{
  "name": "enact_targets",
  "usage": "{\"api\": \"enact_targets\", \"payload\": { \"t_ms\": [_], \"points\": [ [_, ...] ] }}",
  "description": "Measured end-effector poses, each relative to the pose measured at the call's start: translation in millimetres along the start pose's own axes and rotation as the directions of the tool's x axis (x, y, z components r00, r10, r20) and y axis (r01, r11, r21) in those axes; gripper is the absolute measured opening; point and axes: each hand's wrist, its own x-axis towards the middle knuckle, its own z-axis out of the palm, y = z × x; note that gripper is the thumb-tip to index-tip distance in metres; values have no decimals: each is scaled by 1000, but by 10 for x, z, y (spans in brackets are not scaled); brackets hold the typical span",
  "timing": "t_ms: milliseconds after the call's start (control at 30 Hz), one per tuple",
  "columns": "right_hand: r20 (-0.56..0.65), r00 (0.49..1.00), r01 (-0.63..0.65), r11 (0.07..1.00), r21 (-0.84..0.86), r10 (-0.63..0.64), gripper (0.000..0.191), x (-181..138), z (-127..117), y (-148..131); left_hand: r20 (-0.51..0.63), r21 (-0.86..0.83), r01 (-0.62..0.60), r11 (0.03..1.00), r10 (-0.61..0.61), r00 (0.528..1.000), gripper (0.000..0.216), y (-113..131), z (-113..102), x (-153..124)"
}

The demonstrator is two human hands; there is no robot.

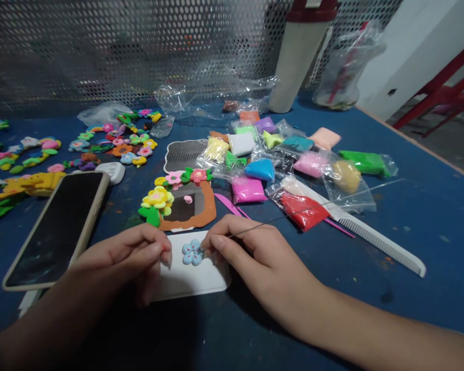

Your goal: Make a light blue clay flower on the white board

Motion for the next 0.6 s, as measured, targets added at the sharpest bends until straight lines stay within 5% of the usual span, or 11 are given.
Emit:
{"api": "enact_targets", "payload": {
  "t_ms": [267, 600],
  "points": [
    [-54, 998, 37, 999, 23, -36, 22, -17, -11, -11, -35, -24, -25, 999, 24, 999, 37, -56, -27, -28],
    [-79, 993, 84, 996, 17, -82, 21, -32, -31, -52, 24, 167, -4, 986, 0, 1000, 23, 43, -22, -15]
  ]
}}
